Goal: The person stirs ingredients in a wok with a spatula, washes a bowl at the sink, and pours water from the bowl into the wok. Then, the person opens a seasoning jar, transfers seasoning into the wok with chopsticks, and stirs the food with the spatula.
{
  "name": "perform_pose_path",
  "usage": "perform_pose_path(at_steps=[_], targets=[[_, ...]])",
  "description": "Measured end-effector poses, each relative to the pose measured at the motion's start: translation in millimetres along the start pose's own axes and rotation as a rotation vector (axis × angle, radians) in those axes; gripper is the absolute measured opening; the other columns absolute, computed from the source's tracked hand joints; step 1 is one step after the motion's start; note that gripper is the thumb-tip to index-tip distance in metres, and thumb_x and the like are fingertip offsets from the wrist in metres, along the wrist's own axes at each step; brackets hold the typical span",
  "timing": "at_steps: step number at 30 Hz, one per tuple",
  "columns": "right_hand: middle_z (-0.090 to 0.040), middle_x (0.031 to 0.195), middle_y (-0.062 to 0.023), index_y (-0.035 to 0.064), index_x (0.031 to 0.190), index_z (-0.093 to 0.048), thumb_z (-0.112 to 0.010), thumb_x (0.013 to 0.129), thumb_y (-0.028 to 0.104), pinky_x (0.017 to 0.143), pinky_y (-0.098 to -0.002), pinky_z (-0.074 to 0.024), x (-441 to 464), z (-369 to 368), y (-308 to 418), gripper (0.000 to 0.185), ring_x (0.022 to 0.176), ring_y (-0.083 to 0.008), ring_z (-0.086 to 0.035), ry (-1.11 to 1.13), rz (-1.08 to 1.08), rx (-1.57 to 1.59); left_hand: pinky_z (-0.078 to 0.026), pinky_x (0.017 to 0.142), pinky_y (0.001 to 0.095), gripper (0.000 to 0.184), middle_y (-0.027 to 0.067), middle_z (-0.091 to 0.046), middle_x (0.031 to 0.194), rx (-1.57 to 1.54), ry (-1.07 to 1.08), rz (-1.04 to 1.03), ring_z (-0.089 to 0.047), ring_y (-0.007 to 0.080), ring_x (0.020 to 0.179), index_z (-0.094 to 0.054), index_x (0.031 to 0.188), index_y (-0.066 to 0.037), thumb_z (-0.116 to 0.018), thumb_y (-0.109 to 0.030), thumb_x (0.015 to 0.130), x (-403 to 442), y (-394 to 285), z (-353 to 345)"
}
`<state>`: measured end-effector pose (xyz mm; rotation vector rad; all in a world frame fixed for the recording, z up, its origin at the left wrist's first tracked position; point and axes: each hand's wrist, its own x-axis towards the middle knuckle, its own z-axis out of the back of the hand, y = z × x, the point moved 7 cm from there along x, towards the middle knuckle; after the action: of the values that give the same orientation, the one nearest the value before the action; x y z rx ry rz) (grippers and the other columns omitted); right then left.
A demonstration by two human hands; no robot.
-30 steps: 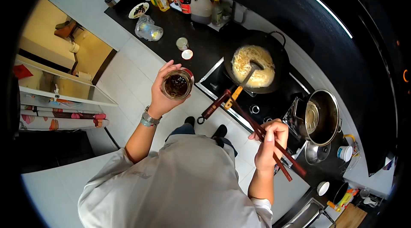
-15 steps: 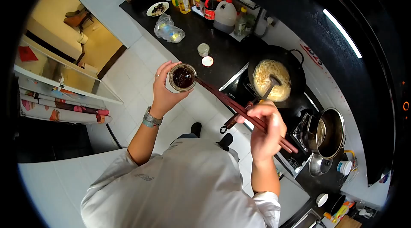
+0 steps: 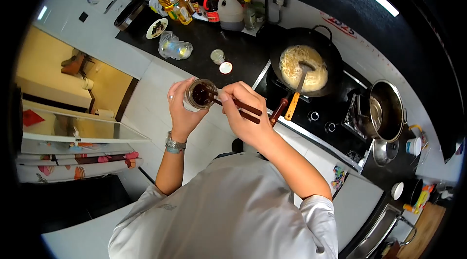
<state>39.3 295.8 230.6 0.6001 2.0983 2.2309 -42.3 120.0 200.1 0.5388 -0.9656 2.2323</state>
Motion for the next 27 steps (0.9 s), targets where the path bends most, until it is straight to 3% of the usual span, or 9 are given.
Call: perform_pose_path(at_steps=[2, 5, 13, 15, 16, 22, 25, 27], targets=[[-0.061, 0.083, -0.0087, -0.0030, 0.091, -0.060, -0.065, 0.090, 0.001, 0.058, -0.0245, -0.0475, -1, -2, -11, 0.006, 0.066, -0.0128, -0.061, -0.037, -0.024, 0.059, -0.038, 0.105, 0.0412, 0.073, 0.0061, -0.063, 0.125, -0.002, 0.000, 0.018, -0.051, 0.0289, 0.120, -0.057, 0.124, -0.007, -0.085, -0.006, 0.056, -2, -1, -2], [-0.065, 0.083, -0.0101, -0.0029, 0.092, -0.068, -0.068, 0.087, 0.000, 0.056, -0.0224, -0.0472, -7, 0, -11, 0.006, 0.065, -0.0130, -0.062, -0.160, 0.156, -0.022, -0.042, 0.101, 0.0395, 0.074, 0.0068, -0.063, 0.125, -0.014, -0.010, 0.053, -0.052, 0.0286, 0.117, -0.057, 0.125, -0.006, -0.085, -0.005, 0.056, -4, -2, -2], [-0.063, 0.080, -0.0076, -0.0040, 0.090, -0.069, -0.068, 0.090, 0.003, 0.055, -0.0208, -0.0459, -18, -14, -22, 0.007, 0.064, -0.0085, -0.060, -0.187, 0.095, 0.157, -0.045, 0.098, 0.0386, 0.074, 0.0104, -0.064, 0.124, 0.044, -0.031, 0.014, -0.055, 0.0286, 0.113, -0.056, 0.125, -0.003, -0.087, -0.007, 0.057, -15, -1, -3], [-0.062, 0.081, -0.0082, -0.0051, 0.094, -0.069, -0.061, 0.095, 0.006, 0.060, -0.0220, -0.0511, -19, -21, -34, 0.014, 0.069, -0.0117, -0.065, -0.148, -0.168, 0.362, -0.042, 0.102, 0.0428, 0.074, 0.0087, -0.065, 0.123, -0.015, -0.081, 0.031, -0.055, 0.0301, 0.112, -0.057, 0.124, -0.007, -0.085, -0.007, 0.055, -20, 5, -2], [-0.062, 0.081, -0.0082, -0.0051, 0.094, -0.069, -0.061, 0.095, 0.006, 0.060, -0.0220, -0.0511, -21, -21, -37, 0.014, 0.069, -0.0117, -0.065, -0.151, -0.172, 0.363, -0.042, 0.102, 0.0428, 0.074, 0.0087, -0.065, 0.123, -0.015, -0.075, 0.031, -0.055, 0.0301, 0.112, -0.057, 0.124, -0.007, -0.085, -0.007, 0.055, -23, 6, -2], [-0.060, 0.077, -0.0072, -0.0037, 0.090, -0.068, -0.063, 0.094, 0.008, 0.056, -0.0234, -0.0490, -19, -11, -28, 0.013, 0.064, -0.0114, -0.064, -0.008, -0.062, 0.174, -0.037, 0.107, 0.0492, 0.073, 0.0093, -0.065, 0.124, 0.013, -0.069, -0.011, -0.056, 0.0287, 0.115, -0.056, 0.124, -0.007, -0.086, -0.011, 0.058, -30, 8, -2], [-0.060, 0.079, -0.0085, 0.0009, 0.089, -0.068, -0.068, 0.086, 0.003, 0.056, -0.0279, -0.0455, -15, 4, 11, 0.003, 0.064, -0.0167, -0.060, 0.022, 0.235, -0.151, -0.035, 0.110, 0.0450, 0.077, 0.0126, -0.064, 0.126, 0.000, -0.057, -0.024, -0.055, 0.0283, 0.114, -0.055, 0.126, -0.004, -0.089, -0.009, 0.057, -31, 8, -5], [-0.060, 0.080, -0.0089, 0.0018, 0.089, -0.067, -0.069, 0.085, 0.002, 0.058, -0.0290, -0.0458, -11, 2, 9, 0.005, 0.066, -0.0192, -0.060, 0.069, 0.262, -0.145, -0.035, 0.110, 0.0477, 0.076, 0.0121, -0.064, 0.126, 0.008, -0.065, -0.062, -0.056, 0.0288, 0.115, -0.055, 0.125, -0.004, -0.090, -0.012, 0.058, -28, 3, -5]])
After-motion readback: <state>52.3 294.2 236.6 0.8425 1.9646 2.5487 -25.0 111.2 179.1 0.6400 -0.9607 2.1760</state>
